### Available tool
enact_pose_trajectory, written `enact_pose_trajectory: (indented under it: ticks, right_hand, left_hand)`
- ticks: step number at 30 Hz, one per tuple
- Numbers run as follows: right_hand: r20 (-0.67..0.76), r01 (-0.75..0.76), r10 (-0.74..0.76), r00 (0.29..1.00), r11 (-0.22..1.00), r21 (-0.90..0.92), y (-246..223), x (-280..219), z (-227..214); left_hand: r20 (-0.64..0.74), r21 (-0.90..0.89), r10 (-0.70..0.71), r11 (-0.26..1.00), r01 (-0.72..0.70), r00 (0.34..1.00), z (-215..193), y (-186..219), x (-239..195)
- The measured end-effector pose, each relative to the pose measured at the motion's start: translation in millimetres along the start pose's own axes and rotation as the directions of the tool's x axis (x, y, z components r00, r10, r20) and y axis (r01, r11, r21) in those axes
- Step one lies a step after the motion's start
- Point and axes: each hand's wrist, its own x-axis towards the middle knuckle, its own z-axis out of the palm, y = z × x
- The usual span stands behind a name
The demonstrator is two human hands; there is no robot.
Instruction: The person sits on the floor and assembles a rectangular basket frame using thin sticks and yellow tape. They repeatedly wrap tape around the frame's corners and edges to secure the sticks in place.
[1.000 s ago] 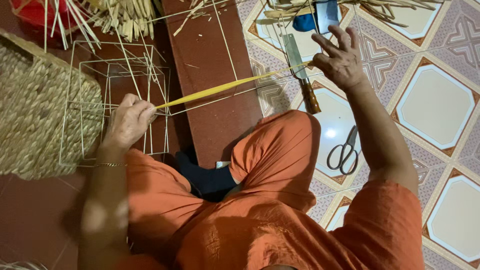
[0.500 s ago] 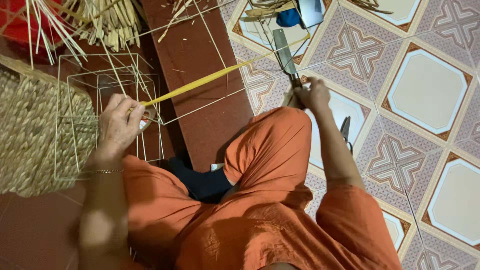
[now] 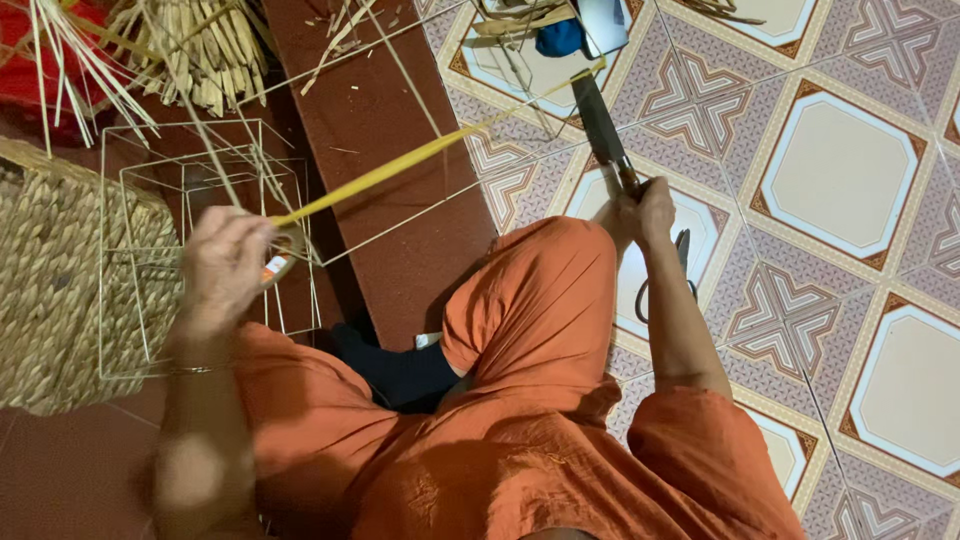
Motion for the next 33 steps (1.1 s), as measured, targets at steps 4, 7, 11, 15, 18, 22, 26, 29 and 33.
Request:
enact_pose_trajectory:
  ticks: [4,7,11,15,18,22,26,29,33]
  right_hand:
    - [-0.018,0.076,-0.077,0.997,0.997,-0.034,-15,34,5]
    - [0.021,0.088,-0.088,0.996,0.996,-0.034,-48,64,21]
    - [-0.003,0.236,-0.236,0.972,0.971,-0.025,-95,99,45]
    - [-0.065,0.333,-0.340,0.938,0.938,-0.096,-111,119,62]
    - [-0.072,0.308,-0.327,0.942,0.931,-0.193,-114,137,71]
    - [-0.152,0.236,-0.275,0.949,0.943,-0.233,-109,165,85]
    - [-0.228,0.144,-0.204,0.952,0.957,-0.253,-89,191,88]
    - [-0.225,0.085,-0.150,0.963,0.957,-0.278,-68,204,80]
    - [-0.197,-0.011,-0.044,0.979,0.964,-0.267,-47,223,64]
  left_hand:
    - [-0.117,0.080,-0.048,0.995,0.057,0.992,-19,-15,0]
    - [-0.201,0.043,-0.097,0.993,0.108,0.975,-30,-21,-13]
    - [-0.240,0.084,-0.091,0.990,0.114,0.967,-45,-31,-29]
    - [-0.213,0.002,-0.181,0.983,0.186,0.960,-45,-35,-35]
    - [-0.177,-0.023,-0.135,0.991,0.133,0.975,-41,-31,-30]
    - [-0.087,-0.064,-0.111,0.992,0.106,0.990,-14,-19,-10]
    - [-0.069,-0.088,0.226,0.969,-0.231,0.972,10,-9,13]
    - [0.058,-0.075,-0.060,0.995,0.064,0.997,17,6,15]
    - [0.072,-0.108,0.046,0.993,-0.038,0.996,19,23,31]
